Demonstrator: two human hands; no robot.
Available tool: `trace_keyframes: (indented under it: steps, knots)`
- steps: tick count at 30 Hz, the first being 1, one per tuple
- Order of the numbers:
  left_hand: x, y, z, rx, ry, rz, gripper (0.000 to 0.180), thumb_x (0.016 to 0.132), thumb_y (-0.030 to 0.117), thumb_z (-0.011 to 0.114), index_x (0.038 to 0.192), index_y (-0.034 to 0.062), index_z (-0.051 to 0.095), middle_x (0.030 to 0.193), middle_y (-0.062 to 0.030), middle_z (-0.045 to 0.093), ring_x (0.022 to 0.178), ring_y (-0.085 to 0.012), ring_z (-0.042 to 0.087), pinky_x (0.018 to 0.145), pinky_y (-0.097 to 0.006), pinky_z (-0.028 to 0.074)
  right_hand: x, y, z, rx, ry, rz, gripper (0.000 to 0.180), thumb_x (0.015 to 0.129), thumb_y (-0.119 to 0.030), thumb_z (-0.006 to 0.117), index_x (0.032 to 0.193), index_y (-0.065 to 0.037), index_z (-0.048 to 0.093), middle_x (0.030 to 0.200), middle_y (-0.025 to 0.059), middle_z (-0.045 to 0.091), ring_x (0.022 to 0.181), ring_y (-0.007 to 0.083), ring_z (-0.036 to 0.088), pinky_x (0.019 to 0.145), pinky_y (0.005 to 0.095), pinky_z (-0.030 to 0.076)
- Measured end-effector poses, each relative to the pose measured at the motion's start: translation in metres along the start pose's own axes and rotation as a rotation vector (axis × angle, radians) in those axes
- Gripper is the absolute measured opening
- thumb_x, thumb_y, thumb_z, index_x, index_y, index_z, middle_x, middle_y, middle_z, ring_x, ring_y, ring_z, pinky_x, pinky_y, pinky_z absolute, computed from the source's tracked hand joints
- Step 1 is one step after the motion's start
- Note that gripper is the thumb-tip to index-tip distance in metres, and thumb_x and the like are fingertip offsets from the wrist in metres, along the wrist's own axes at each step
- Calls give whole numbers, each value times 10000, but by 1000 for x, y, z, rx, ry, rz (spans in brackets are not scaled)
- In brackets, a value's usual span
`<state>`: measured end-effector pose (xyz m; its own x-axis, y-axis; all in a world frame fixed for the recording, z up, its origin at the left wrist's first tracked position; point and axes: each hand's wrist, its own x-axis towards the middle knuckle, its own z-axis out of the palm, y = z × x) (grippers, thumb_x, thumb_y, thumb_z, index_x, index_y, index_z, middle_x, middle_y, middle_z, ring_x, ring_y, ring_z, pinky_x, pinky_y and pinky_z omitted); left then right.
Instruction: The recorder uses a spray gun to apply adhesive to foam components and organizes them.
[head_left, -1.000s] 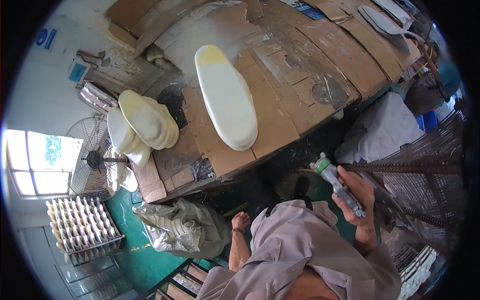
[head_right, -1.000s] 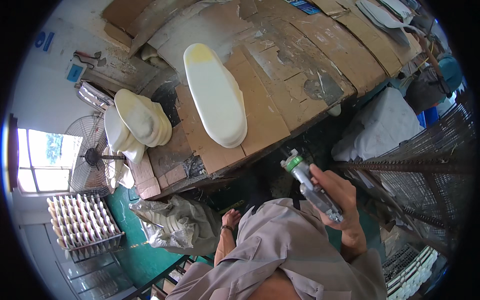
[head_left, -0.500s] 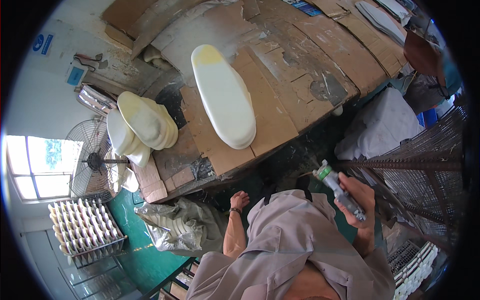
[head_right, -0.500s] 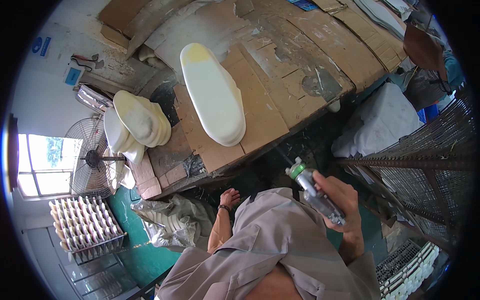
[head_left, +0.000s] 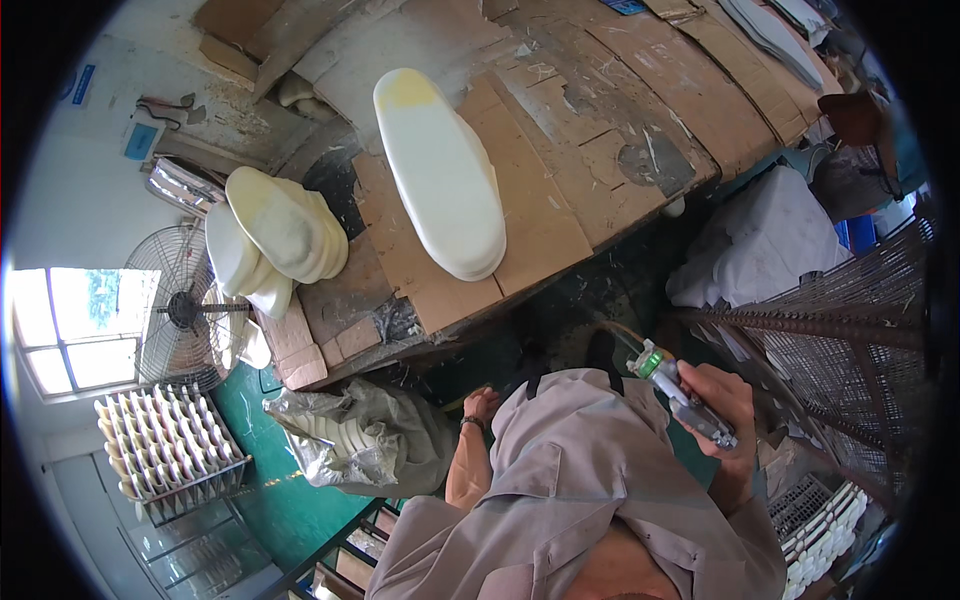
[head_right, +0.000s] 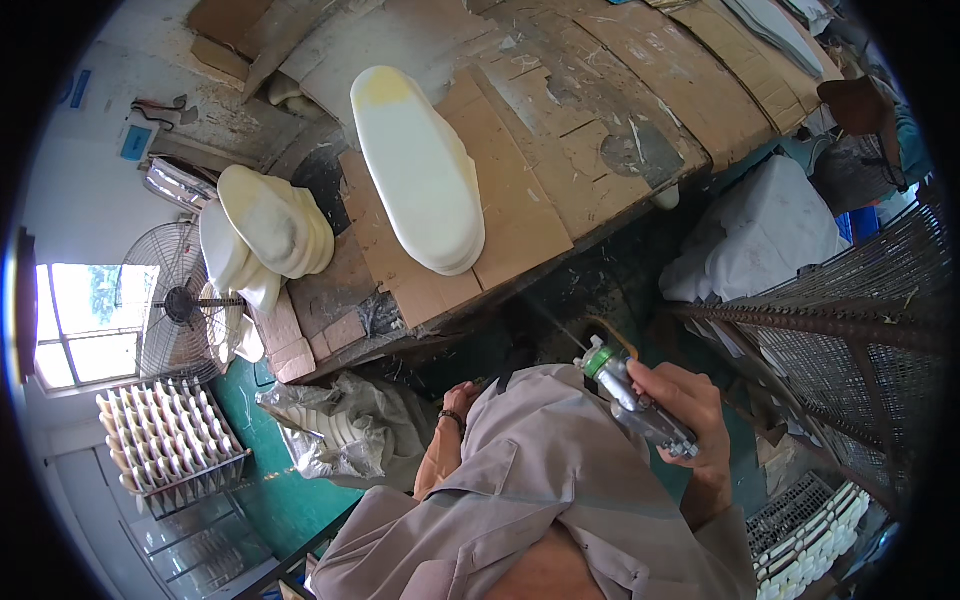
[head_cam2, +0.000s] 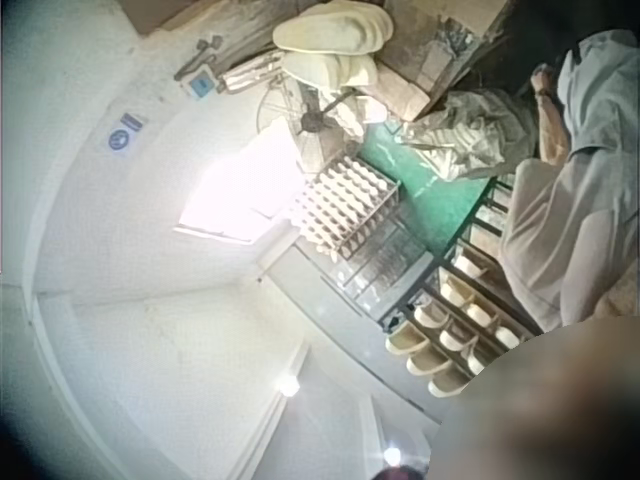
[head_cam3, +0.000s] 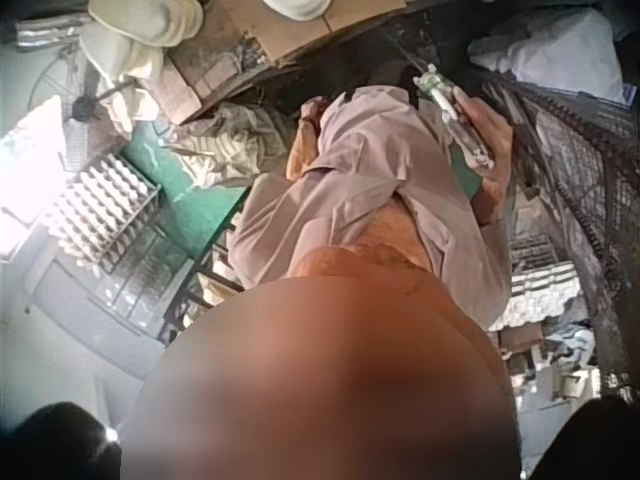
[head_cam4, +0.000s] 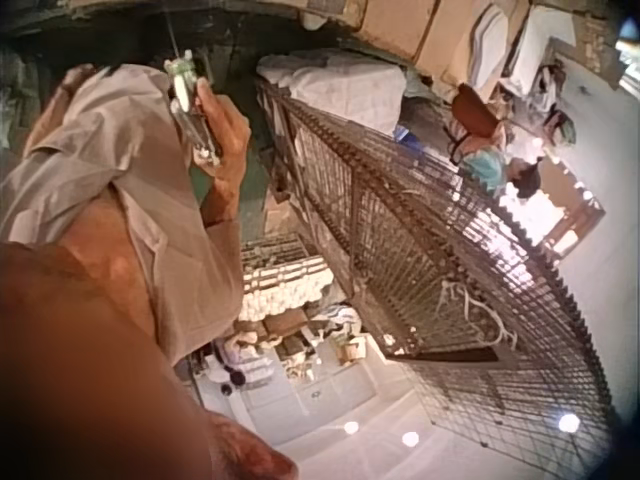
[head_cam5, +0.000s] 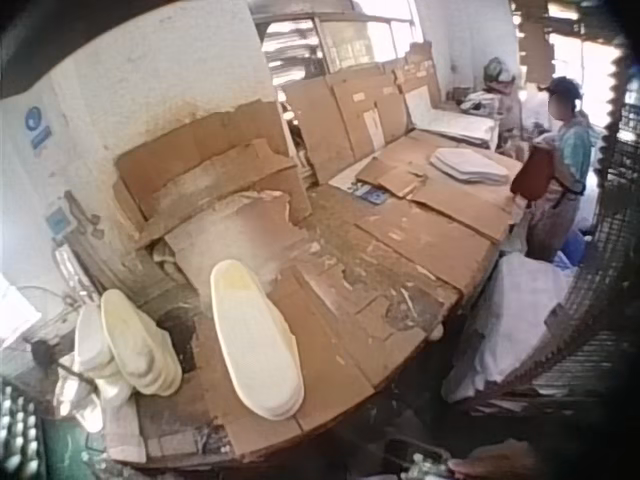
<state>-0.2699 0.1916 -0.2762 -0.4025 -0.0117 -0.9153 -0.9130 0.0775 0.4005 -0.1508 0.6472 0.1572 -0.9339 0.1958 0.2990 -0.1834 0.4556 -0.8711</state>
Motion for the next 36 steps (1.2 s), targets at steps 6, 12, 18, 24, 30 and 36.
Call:
trace_keyframes:
  steps: [6,12,18,24,30,36]
  knots:
    - [-14,29,30,22,56,29,332,968,165,639,1280,56,616,1057,-107,707,830,-213,694,722,-377,611,-8,9,-5,-14,-63,-10,512,740,-11,713,1239,66,630,779,151,628,645,240,625,587,311,478]
    - [-24,51,45,22,38,87,321,976,164,630,1272,41,605,1087,-114,707,853,-223,702,735,-385,615,-9,9,-8,28,-59,47,523,729,17,708,1247,42,638,772,141,631,639,238,627,578,311,477]
    - [-29,95,71,-117,-42,350,388,1003,223,635,1327,24,563,1163,-140,692,963,-243,698,817,-397,608,-16,13,-13,42,-126,50,518,813,-165,675,1295,21,637,764,139,623,640,239,636,578,320,482]
    - [-42,177,114,-351,-196,581,421,1031,182,577,1397,0,473,1274,-170,632,1105,-279,650,950,-441,558,-19,9,-18,-48,-54,135,581,830,-287,681,1317,24,626,756,139,604,634,236,611,580,318,464]
    - [-40,235,134,-515,-206,701,450,1016,137,579,1418,0,430,1323,-186,601,1146,-300,637,956,-451,554,-16,2,-26,-53,-131,179,540,720,25,706,1257,19,651,762,141,638,632,239,626,600,313,482]
    - [-42,252,147,-484,-163,679,510,967,128,676,1389,-33,438,1195,-137,618,1024,-236,647,879,-388,589,1,-1,-22,-155,-18,162,549,706,66,708,1251,31,651,741,138,604,615,232,615,578,312,472]
